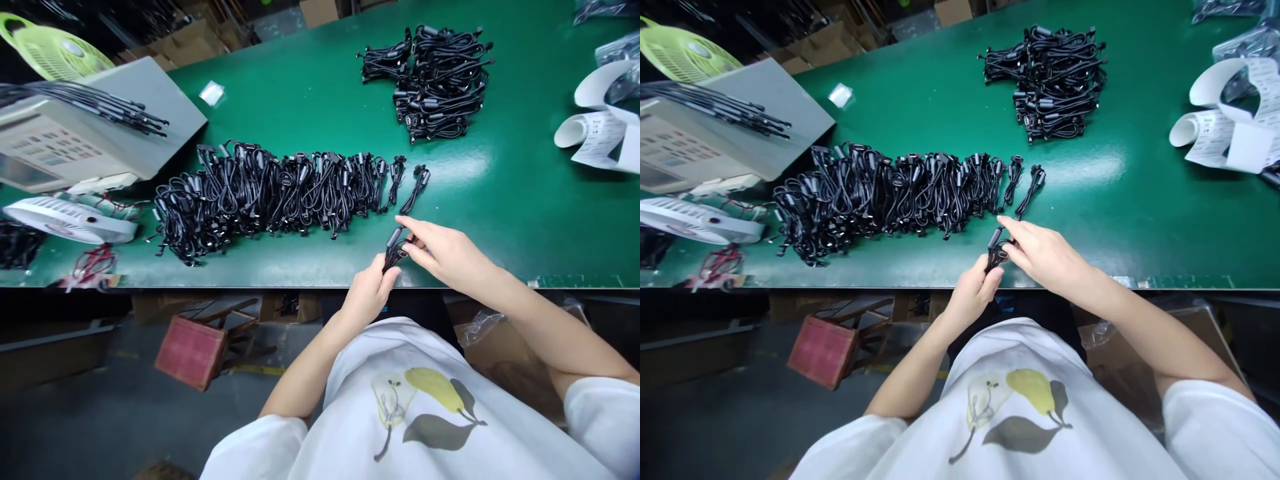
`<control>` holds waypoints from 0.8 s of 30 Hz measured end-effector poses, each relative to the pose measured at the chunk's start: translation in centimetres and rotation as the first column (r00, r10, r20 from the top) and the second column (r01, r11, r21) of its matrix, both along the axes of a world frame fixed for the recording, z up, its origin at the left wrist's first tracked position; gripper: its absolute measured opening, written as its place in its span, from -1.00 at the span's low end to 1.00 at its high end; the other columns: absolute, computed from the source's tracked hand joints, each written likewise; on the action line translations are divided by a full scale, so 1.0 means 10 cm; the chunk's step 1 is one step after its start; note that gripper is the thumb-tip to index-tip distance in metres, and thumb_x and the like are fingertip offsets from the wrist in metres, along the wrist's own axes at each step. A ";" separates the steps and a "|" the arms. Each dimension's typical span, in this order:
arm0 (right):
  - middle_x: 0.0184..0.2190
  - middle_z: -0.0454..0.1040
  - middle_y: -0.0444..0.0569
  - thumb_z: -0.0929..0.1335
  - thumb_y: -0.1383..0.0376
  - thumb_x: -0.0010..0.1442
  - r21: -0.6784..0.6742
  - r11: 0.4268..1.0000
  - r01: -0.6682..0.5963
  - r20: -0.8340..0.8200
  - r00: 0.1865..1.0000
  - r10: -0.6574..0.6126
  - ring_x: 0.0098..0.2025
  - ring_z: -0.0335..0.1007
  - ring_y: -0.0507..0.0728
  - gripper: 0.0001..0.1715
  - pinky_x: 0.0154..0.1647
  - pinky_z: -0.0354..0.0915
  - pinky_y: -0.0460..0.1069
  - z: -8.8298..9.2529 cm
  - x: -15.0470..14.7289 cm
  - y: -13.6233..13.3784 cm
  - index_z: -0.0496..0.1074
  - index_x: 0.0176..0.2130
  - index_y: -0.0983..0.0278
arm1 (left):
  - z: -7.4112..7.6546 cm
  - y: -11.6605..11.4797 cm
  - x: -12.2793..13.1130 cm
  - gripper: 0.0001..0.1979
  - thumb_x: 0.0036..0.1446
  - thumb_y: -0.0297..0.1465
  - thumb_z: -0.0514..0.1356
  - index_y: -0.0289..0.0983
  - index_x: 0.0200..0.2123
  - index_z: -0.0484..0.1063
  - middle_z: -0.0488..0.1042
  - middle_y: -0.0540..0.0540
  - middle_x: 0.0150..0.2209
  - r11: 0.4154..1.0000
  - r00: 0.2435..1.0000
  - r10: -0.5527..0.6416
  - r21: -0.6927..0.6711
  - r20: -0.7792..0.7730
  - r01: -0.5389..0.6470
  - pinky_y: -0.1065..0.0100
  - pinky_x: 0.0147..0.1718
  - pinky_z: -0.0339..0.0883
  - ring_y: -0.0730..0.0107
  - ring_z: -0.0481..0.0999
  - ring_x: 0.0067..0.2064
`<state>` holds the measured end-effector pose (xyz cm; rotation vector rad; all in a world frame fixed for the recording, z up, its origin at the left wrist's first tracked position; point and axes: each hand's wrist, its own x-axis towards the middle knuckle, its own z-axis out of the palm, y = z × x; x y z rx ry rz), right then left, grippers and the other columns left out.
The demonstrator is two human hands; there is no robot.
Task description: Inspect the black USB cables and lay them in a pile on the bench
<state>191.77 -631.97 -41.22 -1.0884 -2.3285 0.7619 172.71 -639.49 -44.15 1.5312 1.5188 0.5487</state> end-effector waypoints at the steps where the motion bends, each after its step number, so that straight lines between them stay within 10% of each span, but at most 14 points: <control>1: -0.06 0.56 0.13 0.25 0.28 0.36 0.035 0.999 -0.010 0.035 0.999 0.009 -0.13 0.55 0.23 -0.49 -0.08 0.44 0.10 -0.01 0.00 0.00 0.30 0.24 0.37 | 0.01 0.01 -0.01 -0.76 0.37 -0.24 -0.01 -0.21 -0.01 0.29 0.33 0.07 -0.53 1.000 1.000 -0.015 -0.011 0.010 0.015 0.39 -0.42 0.12 0.36 0.33 -0.52; 24: -0.34 0.51 0.03 0.20 0.38 0.40 0.401 0.906 -0.132 0.473 0.877 -0.082 -0.45 0.41 0.11 -0.69 -0.49 0.12 -0.01 -0.05 0.00 -0.10 0.43 0.02 0.39 | 0.10 0.00 0.01 -0.87 0.36 -0.30 -0.03 -0.20 -0.21 0.23 0.31 0.13 -0.51 0.997 0.978 -0.043 -0.058 0.206 0.056 0.45 -0.42 0.18 0.51 0.28 -0.56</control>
